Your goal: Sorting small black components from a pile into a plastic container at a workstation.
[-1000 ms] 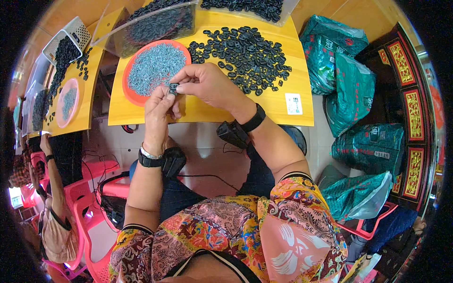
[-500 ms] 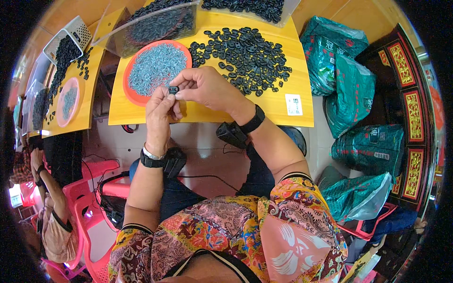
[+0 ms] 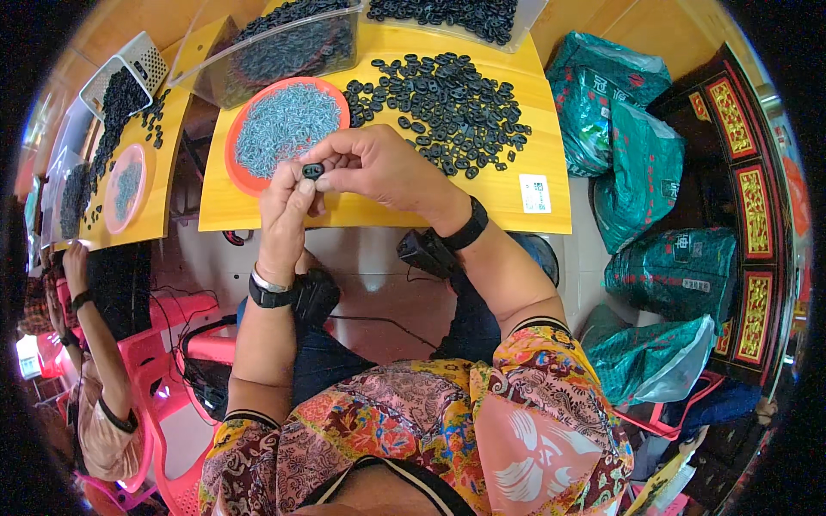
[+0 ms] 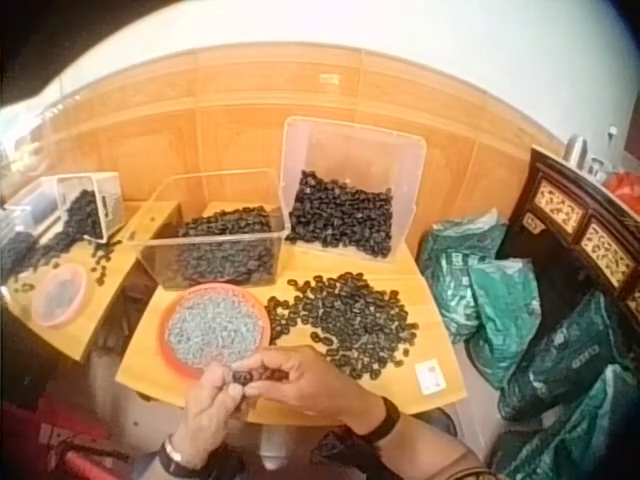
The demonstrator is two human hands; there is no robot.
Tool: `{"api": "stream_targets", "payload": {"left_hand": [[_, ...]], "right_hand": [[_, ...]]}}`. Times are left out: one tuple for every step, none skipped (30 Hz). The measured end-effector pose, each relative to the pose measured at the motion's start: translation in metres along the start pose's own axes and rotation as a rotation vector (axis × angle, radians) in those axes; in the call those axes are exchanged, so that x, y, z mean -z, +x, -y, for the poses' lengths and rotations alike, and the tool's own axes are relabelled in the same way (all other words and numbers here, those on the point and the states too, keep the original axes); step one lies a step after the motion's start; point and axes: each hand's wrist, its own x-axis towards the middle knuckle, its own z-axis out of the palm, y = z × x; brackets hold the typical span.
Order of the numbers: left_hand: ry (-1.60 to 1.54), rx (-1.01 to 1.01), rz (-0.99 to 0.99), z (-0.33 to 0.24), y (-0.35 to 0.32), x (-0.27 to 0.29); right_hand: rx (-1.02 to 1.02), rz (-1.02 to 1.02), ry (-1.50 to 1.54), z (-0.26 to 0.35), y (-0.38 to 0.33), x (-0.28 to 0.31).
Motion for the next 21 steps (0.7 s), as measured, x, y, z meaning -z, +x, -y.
{"api": "stream_targets", "payload": {"left_hand": [[0.142,-0.099,-0.005,-0.002,0.0,0.001],[0.141,-0.099,-0.003,-0.002,0.0,0.001],[0.221,-0.137,-0.02,-0.003,0.0,0.001],[0.301,-0.176,-0.036,-0.004,0.0,0.001],[0.301,-0.176,-0.036,-0.006,0.0,0.001],[0.314,-0.203,-0.04,-0.008,0.0,0.001],[0.327,-0.231,-0.045,-0.009,0.001,0.001],[0.328,-0.231,-0.045,-0.01,0.001,0.002],[0.382,-0.271,-0.046,-0.011,0.002,0.003],[0.437,-0.31,-0.048,-0.011,0.002,0.003],[0.437,-0.31,-0.048,-0.012,0.002,0.003],[0.466,-0.337,-0.053,-0.013,0.002,0.003],[0.495,-0.364,-0.057,-0.013,0.002,0.003],[0.495,-0.364,-0.058,-0.013,0.001,0.003],[0.481,-0.357,-0.07,-0.012,0.001,0.002],[0.468,-0.35,-0.082,-0.011,0.001,0.001],[0.468,-0.349,-0.082,-0.009,0.0,0.0],[0.452,-0.355,-0.108,-0.008,-0.001,-0.001],[0.436,-0.362,-0.133,-0.007,-0.002,-0.002],[0.436,-0.361,-0.133,-0.008,-0.002,-0.003],[0.441,-0.36,-0.144,-0.009,-0.003,-0.005]], "right_hand": [[0.038,0.019,-0.038,0.001,0.0,0.001],[0.075,0.036,-0.077,0.002,0.0,0.002],[0.075,0.034,-0.077,0.003,-0.001,0.002],[0.095,0.046,-0.11,0.005,-0.001,0.003],[0.116,0.058,-0.142,0.006,-0.001,0.003],[0.116,0.057,-0.142,0.007,-0.001,0.003],[0.15,0.062,-0.24,0.009,-0.001,0.003],[0.184,0.067,-0.337,0.01,-0.001,0.003],[0.184,0.067,-0.337,0.009,-0.001,0.003],[0.213,0.07,-0.336,0.008,0.0,0.003],[0.241,0.072,-0.335,0.007,0.0,0.003],[0.241,0.073,-0.335,0.007,0.0,0.003],[0.25,0.073,-0.361,0.007,0.0,0.003],[0.26,0.074,-0.387,0.008,-0.001,0.003],[0.259,0.074,-0.387,0.007,-0.001,0.002],[0.269,0.068,-0.395,0.007,-0.001,0.001],[0.279,0.062,-0.402,0.006,-0.001,0.0],[0.279,0.062,-0.402,0.006,-0.001,0.0],[0.292,0.062,-0.406,0.006,-0.001,0.001],[0.305,0.063,-0.41,0.006,-0.001,0.001],[0.304,0.063,-0.409,0.006,-0.002,0.0]]}}
